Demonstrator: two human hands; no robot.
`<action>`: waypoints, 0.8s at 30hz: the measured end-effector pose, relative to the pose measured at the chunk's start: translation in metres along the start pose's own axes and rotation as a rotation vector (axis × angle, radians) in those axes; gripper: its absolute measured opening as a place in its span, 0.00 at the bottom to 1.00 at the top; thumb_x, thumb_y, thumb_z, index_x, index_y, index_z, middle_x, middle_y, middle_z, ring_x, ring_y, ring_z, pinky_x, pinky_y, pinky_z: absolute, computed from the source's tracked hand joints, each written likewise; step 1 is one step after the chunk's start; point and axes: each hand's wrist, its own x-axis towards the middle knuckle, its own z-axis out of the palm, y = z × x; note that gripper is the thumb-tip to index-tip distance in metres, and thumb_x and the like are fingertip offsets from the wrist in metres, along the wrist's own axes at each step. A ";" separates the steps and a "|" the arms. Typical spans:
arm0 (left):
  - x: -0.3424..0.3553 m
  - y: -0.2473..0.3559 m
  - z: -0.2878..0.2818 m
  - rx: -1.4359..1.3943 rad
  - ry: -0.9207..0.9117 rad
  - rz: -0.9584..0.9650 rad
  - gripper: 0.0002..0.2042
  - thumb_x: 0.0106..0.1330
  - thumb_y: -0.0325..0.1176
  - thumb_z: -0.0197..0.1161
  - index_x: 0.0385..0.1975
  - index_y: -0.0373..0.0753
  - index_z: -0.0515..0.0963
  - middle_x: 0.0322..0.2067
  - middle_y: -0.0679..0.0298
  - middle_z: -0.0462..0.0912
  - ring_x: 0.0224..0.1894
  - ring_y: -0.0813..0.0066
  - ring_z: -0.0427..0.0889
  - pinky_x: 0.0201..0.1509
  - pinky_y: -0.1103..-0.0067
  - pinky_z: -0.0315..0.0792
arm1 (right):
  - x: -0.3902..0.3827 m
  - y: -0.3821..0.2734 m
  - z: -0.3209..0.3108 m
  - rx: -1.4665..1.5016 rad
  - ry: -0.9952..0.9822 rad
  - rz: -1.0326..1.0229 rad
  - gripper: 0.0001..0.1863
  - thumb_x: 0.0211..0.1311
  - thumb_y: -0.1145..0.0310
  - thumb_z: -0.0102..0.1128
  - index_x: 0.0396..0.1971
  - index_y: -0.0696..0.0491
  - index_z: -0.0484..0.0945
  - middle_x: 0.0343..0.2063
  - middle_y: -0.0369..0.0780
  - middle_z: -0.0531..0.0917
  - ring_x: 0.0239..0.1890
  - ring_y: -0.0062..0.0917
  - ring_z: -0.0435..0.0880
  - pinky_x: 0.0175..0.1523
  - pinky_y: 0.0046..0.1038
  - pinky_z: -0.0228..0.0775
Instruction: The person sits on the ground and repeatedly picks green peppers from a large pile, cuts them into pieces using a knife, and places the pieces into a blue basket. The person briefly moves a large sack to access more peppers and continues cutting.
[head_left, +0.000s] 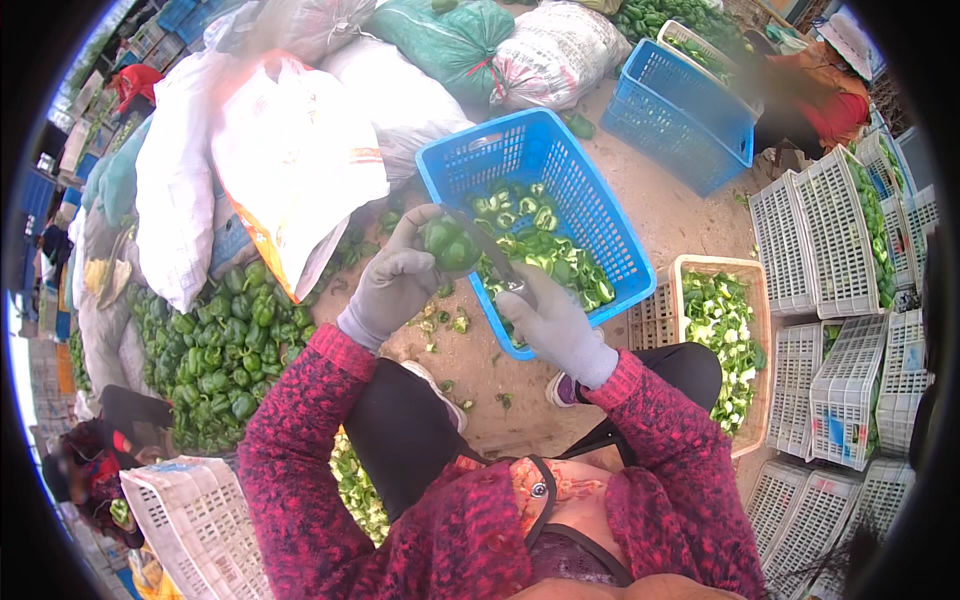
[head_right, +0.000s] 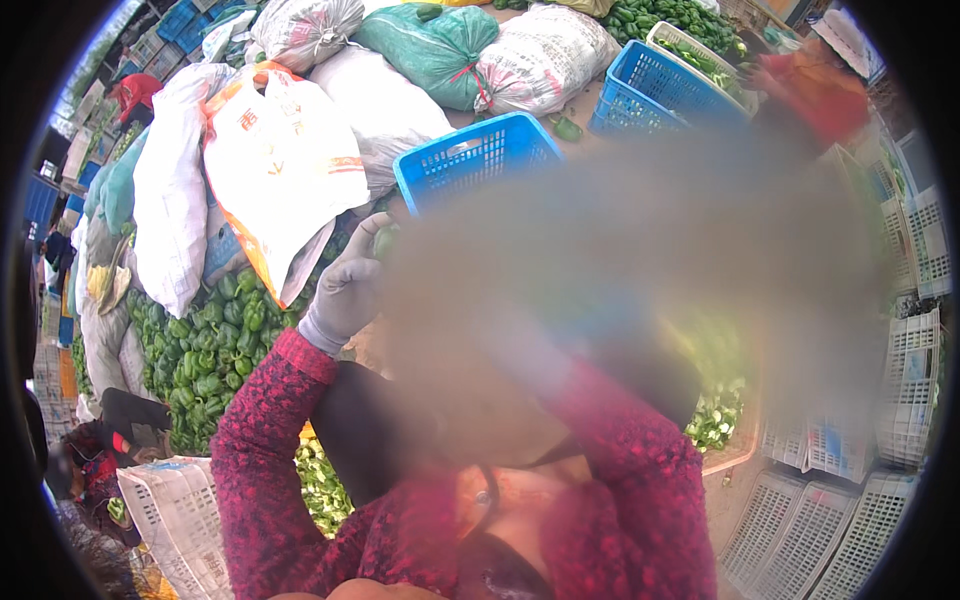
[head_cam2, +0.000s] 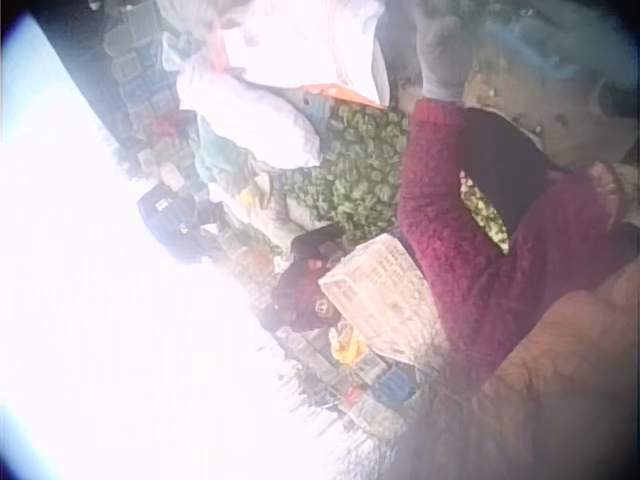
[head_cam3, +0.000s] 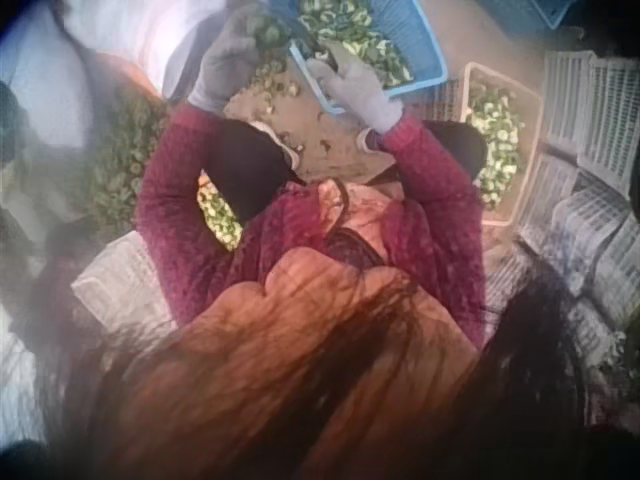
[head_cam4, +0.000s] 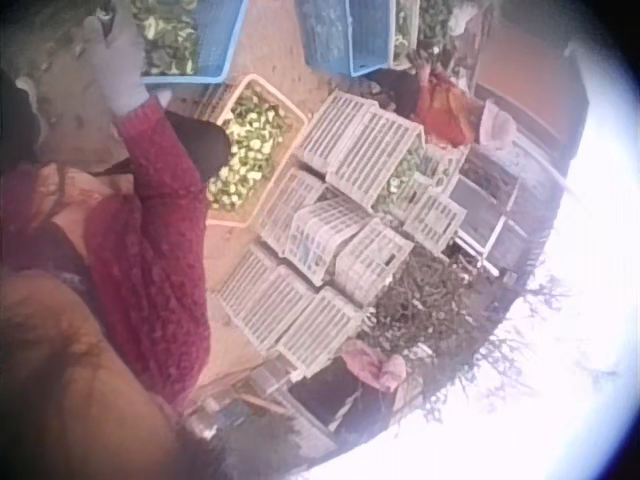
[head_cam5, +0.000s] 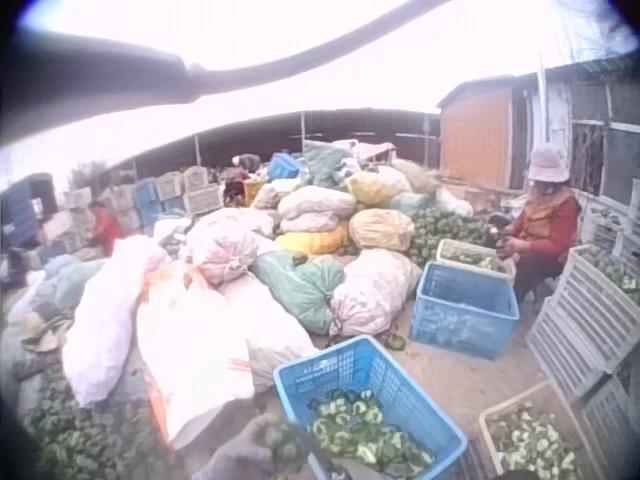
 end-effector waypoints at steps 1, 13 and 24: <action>0.005 -0.010 0.015 -0.062 0.027 0.023 0.32 0.66 0.29 0.59 0.72 0.39 0.59 0.64 0.56 0.71 0.65 0.59 0.75 0.71 0.58 0.67 | -0.007 0.001 -0.009 -0.033 0.016 0.007 0.24 0.73 0.61 0.58 0.64 0.57 0.72 0.29 0.36 0.81 0.26 0.16 0.80 0.33 0.25 0.74; 0.033 -0.129 0.057 0.630 0.546 0.180 0.34 0.78 0.52 0.58 0.72 0.32 0.60 0.59 0.58 0.77 0.58 0.73 0.78 0.64 0.76 0.72 | -0.005 0.082 -0.038 -0.450 0.147 -0.346 0.19 0.70 0.60 0.60 0.54 0.55 0.77 0.39 0.49 0.87 0.38 0.45 0.88 0.42 0.42 0.79; 0.064 -0.165 0.021 0.689 0.609 0.230 0.28 0.79 0.43 0.57 0.70 0.30 0.63 0.60 0.57 0.78 0.59 0.71 0.78 0.64 0.76 0.71 | 0.031 0.105 -0.044 -0.490 0.112 -0.238 0.14 0.71 0.59 0.58 0.42 0.55 0.74 0.30 0.49 0.85 0.35 0.48 0.86 0.38 0.47 0.75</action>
